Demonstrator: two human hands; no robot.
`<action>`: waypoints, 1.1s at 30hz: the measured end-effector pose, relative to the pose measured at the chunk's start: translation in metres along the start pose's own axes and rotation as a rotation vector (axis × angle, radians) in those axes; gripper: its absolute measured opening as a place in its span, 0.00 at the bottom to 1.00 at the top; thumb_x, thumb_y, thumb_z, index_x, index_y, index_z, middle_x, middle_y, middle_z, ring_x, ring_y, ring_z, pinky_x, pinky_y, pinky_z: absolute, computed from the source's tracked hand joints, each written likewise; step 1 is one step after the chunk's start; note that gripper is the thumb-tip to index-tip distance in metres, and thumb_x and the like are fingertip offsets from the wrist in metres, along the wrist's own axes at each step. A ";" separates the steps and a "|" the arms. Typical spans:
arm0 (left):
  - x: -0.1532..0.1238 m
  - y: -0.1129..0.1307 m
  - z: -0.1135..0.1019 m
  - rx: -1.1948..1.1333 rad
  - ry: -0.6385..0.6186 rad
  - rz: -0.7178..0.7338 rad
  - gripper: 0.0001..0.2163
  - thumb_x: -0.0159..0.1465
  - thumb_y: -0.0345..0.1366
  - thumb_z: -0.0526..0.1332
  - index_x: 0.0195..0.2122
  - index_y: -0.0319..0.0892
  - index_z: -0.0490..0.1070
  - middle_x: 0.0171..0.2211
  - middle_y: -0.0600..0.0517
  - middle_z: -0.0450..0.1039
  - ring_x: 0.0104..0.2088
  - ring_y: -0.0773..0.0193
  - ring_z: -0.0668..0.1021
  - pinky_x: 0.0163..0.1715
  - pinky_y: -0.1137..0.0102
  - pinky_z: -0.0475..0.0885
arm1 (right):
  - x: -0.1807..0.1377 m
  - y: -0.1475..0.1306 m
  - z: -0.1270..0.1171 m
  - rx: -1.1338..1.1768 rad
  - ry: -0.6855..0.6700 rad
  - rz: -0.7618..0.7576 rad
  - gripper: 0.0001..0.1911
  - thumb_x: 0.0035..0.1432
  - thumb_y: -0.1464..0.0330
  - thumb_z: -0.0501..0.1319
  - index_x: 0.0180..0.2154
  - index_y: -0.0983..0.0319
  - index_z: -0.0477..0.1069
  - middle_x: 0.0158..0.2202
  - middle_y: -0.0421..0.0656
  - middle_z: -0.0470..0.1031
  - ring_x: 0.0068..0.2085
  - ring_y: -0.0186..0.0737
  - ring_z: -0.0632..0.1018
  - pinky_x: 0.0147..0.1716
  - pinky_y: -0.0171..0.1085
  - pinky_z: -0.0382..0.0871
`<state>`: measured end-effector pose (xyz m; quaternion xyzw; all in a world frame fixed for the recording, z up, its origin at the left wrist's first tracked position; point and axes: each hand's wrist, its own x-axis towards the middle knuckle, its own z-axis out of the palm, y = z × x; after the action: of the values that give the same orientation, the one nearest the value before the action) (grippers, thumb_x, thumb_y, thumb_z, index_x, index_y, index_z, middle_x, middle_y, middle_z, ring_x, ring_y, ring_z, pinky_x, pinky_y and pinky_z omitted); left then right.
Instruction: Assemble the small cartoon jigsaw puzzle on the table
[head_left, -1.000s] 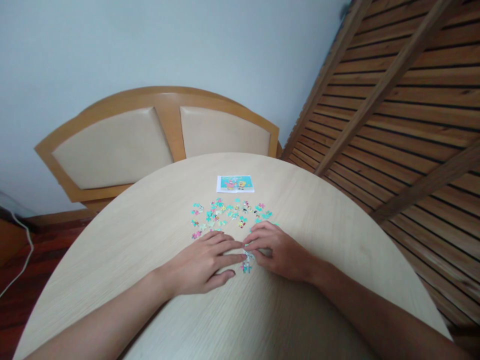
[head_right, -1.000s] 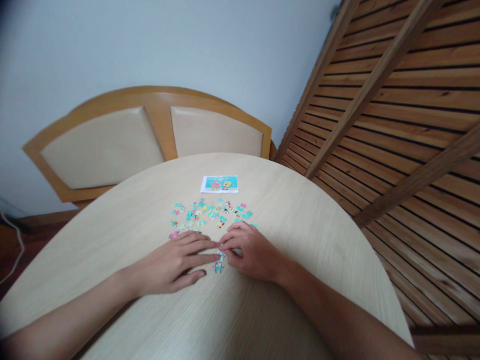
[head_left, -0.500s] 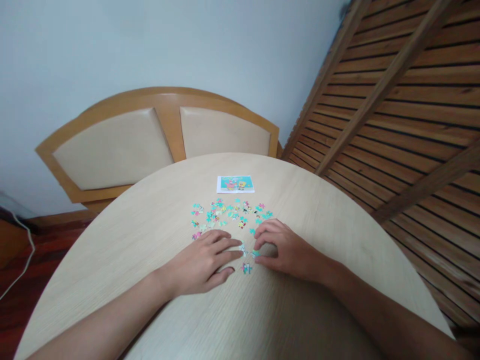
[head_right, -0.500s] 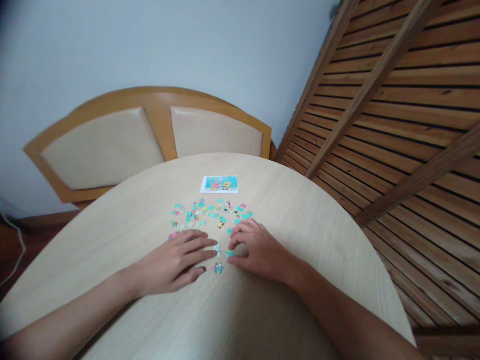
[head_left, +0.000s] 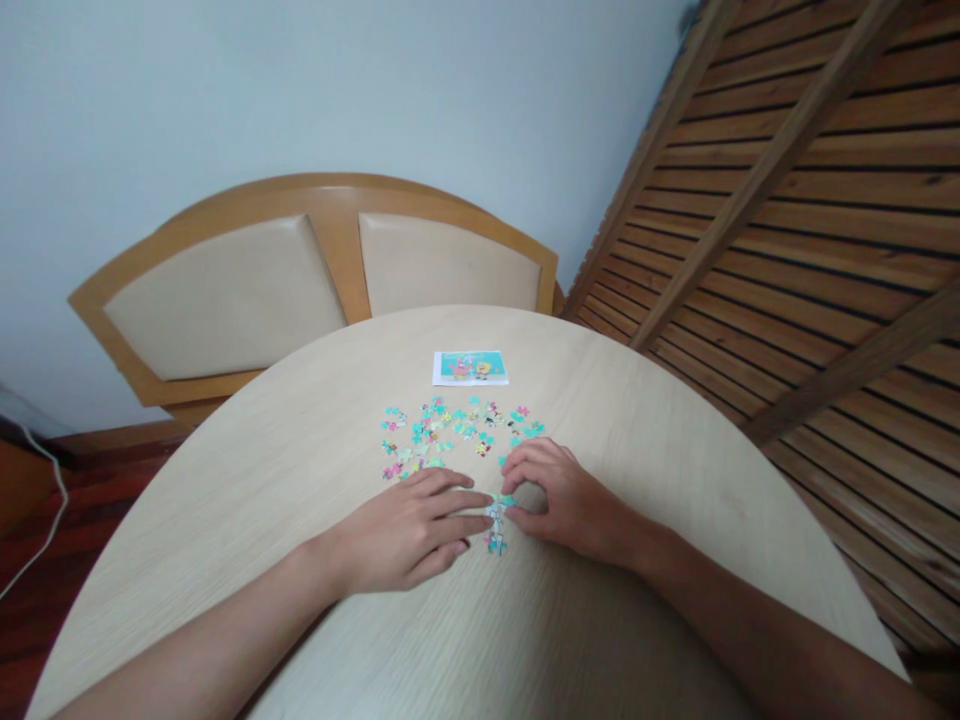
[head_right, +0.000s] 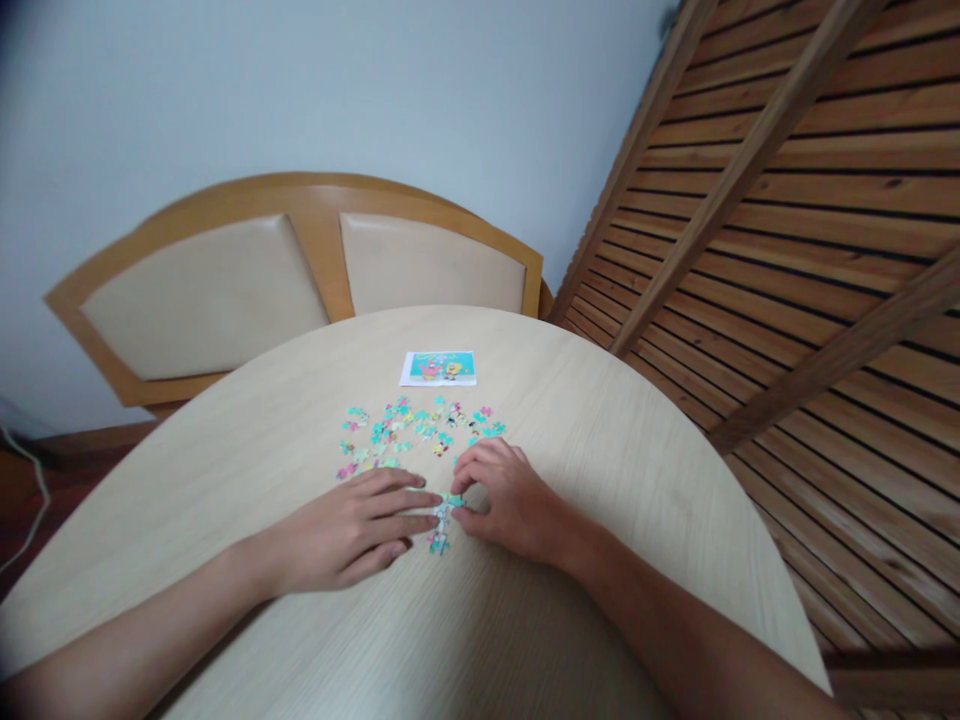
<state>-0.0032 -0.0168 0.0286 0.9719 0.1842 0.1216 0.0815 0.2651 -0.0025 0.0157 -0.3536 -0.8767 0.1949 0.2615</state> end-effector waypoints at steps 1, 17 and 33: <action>0.000 0.000 0.000 0.000 -0.001 0.001 0.19 0.73 0.34 0.54 0.64 0.46 0.66 0.61 0.49 0.71 0.62 0.50 0.69 0.62 0.53 0.66 | 0.000 0.001 0.001 0.001 0.005 0.000 0.09 0.55 0.71 0.70 0.37 0.59 0.73 0.45 0.43 0.77 0.51 0.48 0.73 0.52 0.50 0.63; 0.001 0.000 0.000 0.006 0.003 0.007 0.18 0.72 0.33 0.55 0.63 0.44 0.67 0.61 0.48 0.70 0.61 0.51 0.69 0.62 0.53 0.67 | 0.001 -0.003 -0.001 -0.066 0.003 -0.005 0.06 0.59 0.67 0.70 0.38 0.59 0.75 0.43 0.43 0.77 0.50 0.46 0.74 0.51 0.47 0.64; 0.001 0.000 0.001 -0.004 0.014 0.001 0.19 0.72 0.35 0.55 0.63 0.46 0.66 0.60 0.46 0.71 0.60 0.51 0.71 0.61 0.54 0.68 | 0.003 -0.006 -0.009 -0.178 -0.081 -0.143 0.03 0.65 0.68 0.63 0.37 0.59 0.75 0.41 0.43 0.81 0.46 0.44 0.78 0.49 0.45 0.63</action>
<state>-0.0021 -0.0169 0.0277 0.9709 0.1841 0.1290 0.0821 0.2649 -0.0031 0.0269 -0.3037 -0.9233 0.1113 0.2070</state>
